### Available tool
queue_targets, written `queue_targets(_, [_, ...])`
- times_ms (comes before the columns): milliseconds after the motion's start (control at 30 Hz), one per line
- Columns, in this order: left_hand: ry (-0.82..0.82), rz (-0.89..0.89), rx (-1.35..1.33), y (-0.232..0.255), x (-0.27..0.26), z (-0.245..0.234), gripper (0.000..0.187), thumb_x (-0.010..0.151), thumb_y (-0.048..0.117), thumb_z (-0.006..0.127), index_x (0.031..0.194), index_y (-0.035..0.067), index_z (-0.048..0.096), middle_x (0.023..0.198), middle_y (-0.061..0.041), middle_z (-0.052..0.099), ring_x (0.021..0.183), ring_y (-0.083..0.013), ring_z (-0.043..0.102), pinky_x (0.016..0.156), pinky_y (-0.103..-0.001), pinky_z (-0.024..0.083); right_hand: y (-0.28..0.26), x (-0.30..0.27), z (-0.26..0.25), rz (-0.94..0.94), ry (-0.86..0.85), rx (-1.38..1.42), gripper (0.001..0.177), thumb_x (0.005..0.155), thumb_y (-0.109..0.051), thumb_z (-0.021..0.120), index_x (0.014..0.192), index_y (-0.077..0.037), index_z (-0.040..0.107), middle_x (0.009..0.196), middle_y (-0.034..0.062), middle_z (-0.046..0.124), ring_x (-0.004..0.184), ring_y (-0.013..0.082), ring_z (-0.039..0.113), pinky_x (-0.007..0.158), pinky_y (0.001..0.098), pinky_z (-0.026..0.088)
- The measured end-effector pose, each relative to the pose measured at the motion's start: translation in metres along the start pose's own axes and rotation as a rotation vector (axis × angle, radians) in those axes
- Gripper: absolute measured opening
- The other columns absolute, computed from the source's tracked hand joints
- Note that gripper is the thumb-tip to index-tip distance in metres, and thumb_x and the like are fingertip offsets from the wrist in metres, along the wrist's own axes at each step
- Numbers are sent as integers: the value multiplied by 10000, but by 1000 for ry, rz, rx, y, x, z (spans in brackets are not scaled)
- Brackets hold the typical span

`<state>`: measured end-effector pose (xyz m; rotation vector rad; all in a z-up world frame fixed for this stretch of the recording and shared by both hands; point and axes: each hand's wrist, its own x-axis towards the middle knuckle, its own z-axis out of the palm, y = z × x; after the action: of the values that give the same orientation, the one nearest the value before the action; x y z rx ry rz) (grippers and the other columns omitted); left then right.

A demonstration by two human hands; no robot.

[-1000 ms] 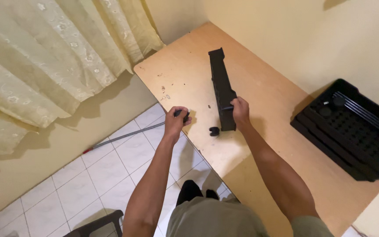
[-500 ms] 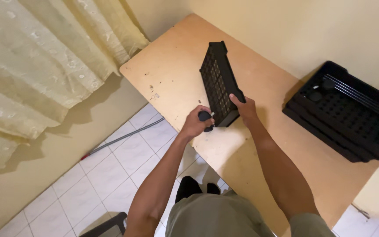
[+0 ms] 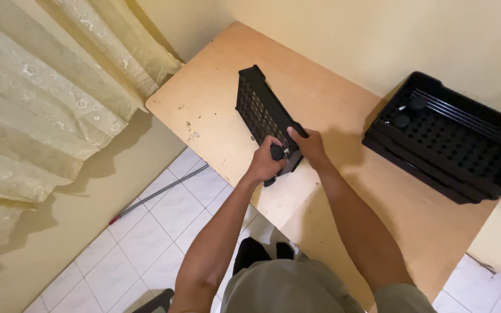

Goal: The person assembles a black plastic crate by attaching four caster wheels to its underside and then inserting two long black rods into the crate's top holes. The person handles the crate and rods by hand on a wooden table.

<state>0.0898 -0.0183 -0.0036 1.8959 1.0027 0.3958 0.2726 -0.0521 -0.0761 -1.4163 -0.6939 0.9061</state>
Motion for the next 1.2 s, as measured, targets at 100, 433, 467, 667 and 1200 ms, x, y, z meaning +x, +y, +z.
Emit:
queue_targets(100, [6, -10, -31, -2, -4, -1, 510, 756, 204, 831, 1158, 122, 529, 1025, -140, 693, 954, -277, 693, 837, -388, 549, -5, -4, 0, 39, 19, -1, 359, 902, -359, 759, 933, -2, 763, 776, -36, 706, 684, 57, 603, 607, 251, 494])
queue_targets(433, [-3, 8, -80, -11, -4, -1, 617, 849, 196, 774, 1328, 106, 396, 1115, -192, 659, 997, -291, 681, 854, -391, 542, -5, -7, 7, -19, 19, -130, 425, 945, -400, 736, 902, 23, 746, 723, -27, 627, 659, 61, 517, 577, 271, 434])
queue_targets(467, [-26, -39, -92, -12, -5, -1, 612, 854, 208, 756, 1345, 113, 402, 1105, -190, 673, 976, -295, 686, 840, -394, 543, -5, -8, 6, -15, 27, -150, 440, 950, -404, 735, 897, 32, 743, 720, -22, 617, 659, 66, 508, 574, 278, 426])
queue_targets(667, [5, 38, -135, -15, -9, 1, 596, 898, 222, 764, 1345, 119, 384, 1092, -175, 658, 955, -253, 672, 823, -379, 540, -12, -12, 7, -13, 61, -190, 444, 941, -421, 715, 924, 22, 743, 724, -28, 656, 667, 58, 539, 585, 267, 455])
queue_targets(1200, [-53, -76, -87, 2, -14, 0, 552, 898, 250, 732, 1363, 132, 459, 1030, -165, 678, 848, -255, 695, 737, -387, 561, -7, -18, 11, -65, 108, -265, 480, 950, -436, 708, 785, 14, 677, 624, -6, 557, 608, 99, 475, 538, 326, 403])
